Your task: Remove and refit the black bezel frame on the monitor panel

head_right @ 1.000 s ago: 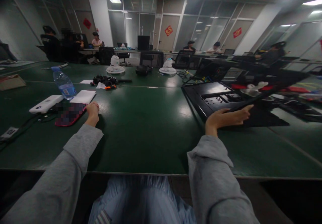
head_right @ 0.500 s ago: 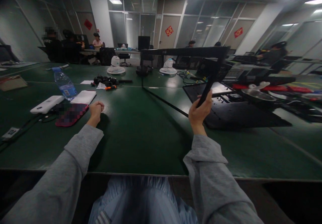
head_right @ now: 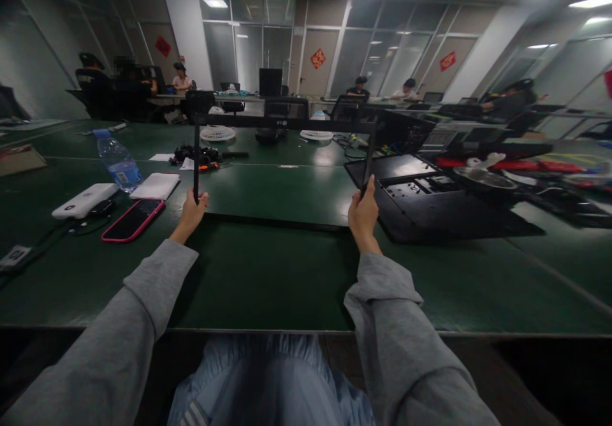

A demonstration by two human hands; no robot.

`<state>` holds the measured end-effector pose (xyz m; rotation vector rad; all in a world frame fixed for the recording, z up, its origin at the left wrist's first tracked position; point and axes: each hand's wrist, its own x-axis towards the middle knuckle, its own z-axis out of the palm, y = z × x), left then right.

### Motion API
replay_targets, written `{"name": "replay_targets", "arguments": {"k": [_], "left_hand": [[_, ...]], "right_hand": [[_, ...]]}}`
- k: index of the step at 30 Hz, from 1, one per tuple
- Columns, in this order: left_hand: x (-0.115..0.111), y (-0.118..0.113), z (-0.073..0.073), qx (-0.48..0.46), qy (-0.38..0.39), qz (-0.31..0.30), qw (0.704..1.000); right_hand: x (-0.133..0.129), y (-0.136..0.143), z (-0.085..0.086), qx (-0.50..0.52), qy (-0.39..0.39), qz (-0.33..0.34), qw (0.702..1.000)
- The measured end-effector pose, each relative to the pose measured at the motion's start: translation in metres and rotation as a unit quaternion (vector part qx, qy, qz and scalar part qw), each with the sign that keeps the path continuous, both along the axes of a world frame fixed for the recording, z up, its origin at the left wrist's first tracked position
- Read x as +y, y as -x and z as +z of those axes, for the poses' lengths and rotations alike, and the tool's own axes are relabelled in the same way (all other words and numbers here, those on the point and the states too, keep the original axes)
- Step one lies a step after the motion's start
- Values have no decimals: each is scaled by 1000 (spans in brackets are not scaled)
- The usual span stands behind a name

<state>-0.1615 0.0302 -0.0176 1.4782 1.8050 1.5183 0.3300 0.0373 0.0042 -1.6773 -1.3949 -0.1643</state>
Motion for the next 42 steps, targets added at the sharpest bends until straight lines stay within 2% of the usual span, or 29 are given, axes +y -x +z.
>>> {"name": "replay_targets", "arguments": {"k": [5, 10, 13, 15, 23, 31, 42], "left_hand": [[1, 6, -2, 46, 28, 22, 998], [-1, 10, -3, 94, 52, 70, 992], [-3, 11, -1, 113, 62, 83, 988], [-4, 12, -1, 134, 72, 89, 984], [-11, 6, -4, 205, 74, 100, 971], [-12, 5, -7, 217, 83, 92, 968], [-10, 7, -9, 212, 87, 90, 969]], "right_hand": [[14, -14, -16, 16, 85, 3, 996], [25, -20, -29, 35, 126, 80, 988], [28, -19, -32, 33, 126, 142, 981], [29, -18, -33, 23, 119, 160, 980], [31, -25, -39, 1, 133, 87, 987], [37, -35, -50, 12, 141, 84, 986], [37, -36, -49, 11, 154, 87, 984]]}}
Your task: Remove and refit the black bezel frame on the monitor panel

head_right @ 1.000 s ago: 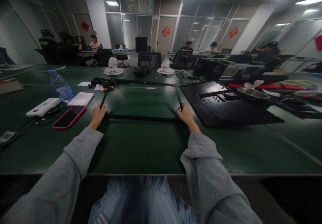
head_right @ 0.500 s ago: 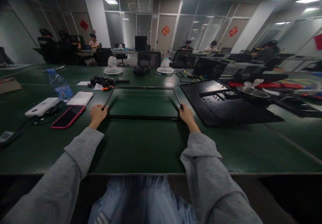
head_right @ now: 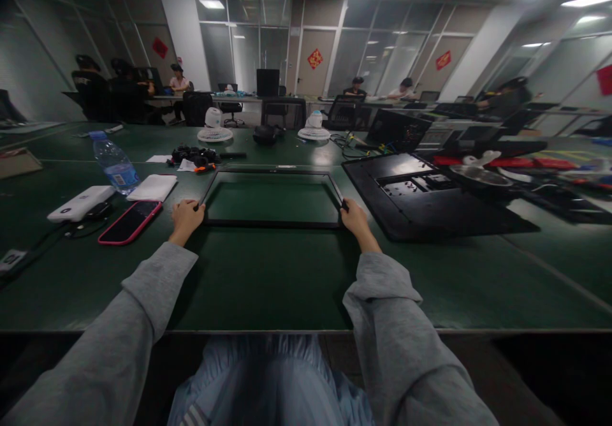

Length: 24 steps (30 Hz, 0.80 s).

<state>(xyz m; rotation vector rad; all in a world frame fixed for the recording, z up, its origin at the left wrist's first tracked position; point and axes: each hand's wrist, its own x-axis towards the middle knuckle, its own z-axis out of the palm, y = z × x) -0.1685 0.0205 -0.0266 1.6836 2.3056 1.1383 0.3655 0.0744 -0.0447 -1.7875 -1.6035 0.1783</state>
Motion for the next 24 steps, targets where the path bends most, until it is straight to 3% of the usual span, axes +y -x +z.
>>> {"name": "replay_targets", "arguments": {"k": [12, 24], "left_hand": [[-1, -1, 6, 71, 86, 15, 994], [-4, -3, 8, 53, 70, 7, 996]], "right_hand": [[-4, 3, 5, -35, 43, 6, 998], [-5, 3, 5, -46, 35, 2, 998]]}}
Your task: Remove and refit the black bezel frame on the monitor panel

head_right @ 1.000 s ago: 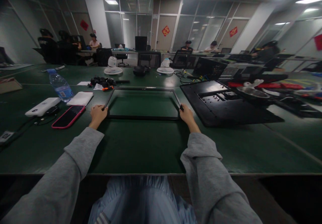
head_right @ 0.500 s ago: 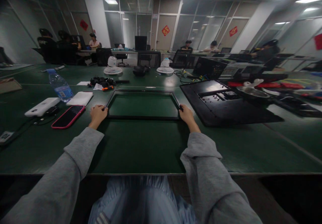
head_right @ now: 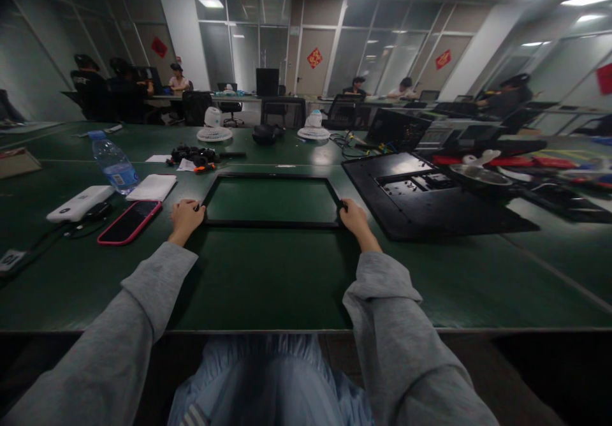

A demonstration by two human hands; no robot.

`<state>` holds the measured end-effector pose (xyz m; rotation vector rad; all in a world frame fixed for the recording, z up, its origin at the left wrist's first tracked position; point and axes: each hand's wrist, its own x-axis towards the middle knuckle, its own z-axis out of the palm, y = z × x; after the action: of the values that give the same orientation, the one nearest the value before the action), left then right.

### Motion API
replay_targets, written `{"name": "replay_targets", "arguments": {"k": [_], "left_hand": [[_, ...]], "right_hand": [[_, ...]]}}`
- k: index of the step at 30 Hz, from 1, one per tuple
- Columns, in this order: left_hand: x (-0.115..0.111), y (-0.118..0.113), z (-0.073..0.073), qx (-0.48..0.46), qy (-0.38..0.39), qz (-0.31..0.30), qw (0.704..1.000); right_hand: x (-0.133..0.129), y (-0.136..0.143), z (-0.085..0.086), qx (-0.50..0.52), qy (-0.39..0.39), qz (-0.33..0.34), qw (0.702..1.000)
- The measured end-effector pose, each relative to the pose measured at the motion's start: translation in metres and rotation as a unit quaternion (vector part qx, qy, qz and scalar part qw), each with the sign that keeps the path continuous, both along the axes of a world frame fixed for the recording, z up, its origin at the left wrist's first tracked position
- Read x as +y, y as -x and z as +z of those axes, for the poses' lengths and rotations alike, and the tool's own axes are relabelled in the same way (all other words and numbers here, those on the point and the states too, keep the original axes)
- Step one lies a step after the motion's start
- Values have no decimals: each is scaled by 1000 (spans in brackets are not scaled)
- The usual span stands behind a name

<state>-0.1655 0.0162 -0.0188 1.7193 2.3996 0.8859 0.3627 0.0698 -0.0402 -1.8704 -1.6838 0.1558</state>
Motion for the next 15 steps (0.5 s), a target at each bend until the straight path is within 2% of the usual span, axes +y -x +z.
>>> {"name": "replay_targets", "arguments": {"k": [4, 9, 12, 15], "left_hand": [[0, -1, 0, -6, 0, 0, 1000], [0, -4, 3, -17, -12, 0, 1000], [-2, -9, 6, -24, -30, -44, 998], [-7, -17, 8, -7, -32, -125, 992]], "right_hand": [[-1, 2, 4, -13, 17, -12, 1000], [-2, 3, 6, -8, 3, -2, 1000], [-3, 1, 6, 10, -9, -14, 1000], [-5, -2, 6, 30, -40, -19, 999]]}}
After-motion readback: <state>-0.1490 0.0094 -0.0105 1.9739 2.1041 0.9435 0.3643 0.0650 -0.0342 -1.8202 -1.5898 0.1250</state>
